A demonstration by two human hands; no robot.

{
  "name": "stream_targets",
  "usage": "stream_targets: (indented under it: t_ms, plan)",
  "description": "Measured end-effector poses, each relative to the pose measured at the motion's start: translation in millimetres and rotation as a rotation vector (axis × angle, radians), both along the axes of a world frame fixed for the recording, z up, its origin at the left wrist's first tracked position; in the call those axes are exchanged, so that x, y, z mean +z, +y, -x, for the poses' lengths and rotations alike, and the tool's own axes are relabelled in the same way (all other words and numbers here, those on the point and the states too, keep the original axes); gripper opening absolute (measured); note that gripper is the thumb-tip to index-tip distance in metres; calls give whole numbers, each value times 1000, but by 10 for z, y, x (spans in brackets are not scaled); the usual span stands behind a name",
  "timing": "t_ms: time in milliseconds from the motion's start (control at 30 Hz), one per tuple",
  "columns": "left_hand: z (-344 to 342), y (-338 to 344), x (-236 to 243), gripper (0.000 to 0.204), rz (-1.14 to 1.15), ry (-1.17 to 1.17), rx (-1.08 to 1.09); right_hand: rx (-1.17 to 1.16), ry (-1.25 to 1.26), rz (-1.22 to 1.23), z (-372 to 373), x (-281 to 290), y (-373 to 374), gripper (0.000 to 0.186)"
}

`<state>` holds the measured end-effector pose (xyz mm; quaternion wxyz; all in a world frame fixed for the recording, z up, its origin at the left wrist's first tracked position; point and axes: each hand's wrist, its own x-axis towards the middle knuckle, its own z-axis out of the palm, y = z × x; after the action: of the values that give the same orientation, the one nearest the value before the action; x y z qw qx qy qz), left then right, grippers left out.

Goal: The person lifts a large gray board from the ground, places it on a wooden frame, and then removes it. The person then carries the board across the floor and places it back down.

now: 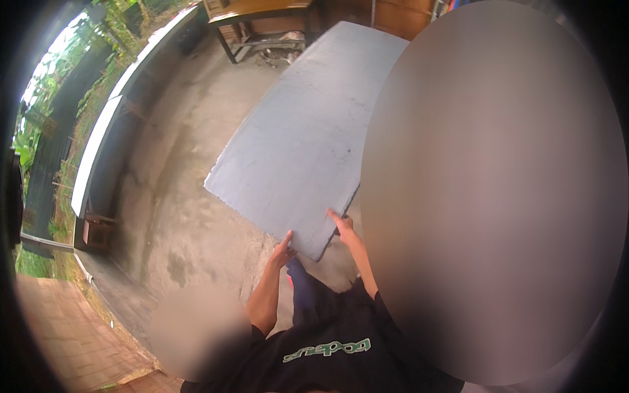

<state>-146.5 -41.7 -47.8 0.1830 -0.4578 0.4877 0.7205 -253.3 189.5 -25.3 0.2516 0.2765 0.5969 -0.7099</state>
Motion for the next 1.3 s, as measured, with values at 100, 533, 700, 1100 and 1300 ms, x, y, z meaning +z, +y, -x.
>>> stream_targets:
  t_ms: [100, 533, 700, 1100, 1300]
  plan:
    - [-287, 552, -251, 94, -174, 120, -106, 7, -22, -88, -210, -44, 630, 93]
    - [-920, 1648, -68, 60, 215, 48, -940, -123, 46, -445, -761, -127, 2895, 87]
    - [-1130, 694, -164, 59, 473, 45, -449, 89, 60, -980, -691, -299, 2395, 90]
    - [-721, 107, -62, 88, 197, 7, -81, -13, -82, -1080, -1447, -128, 2050, 99]
    - [-540, 42, -113, 103, 114, 8, -1, -299, -96, -573, -1976, -675, 2021, 122]
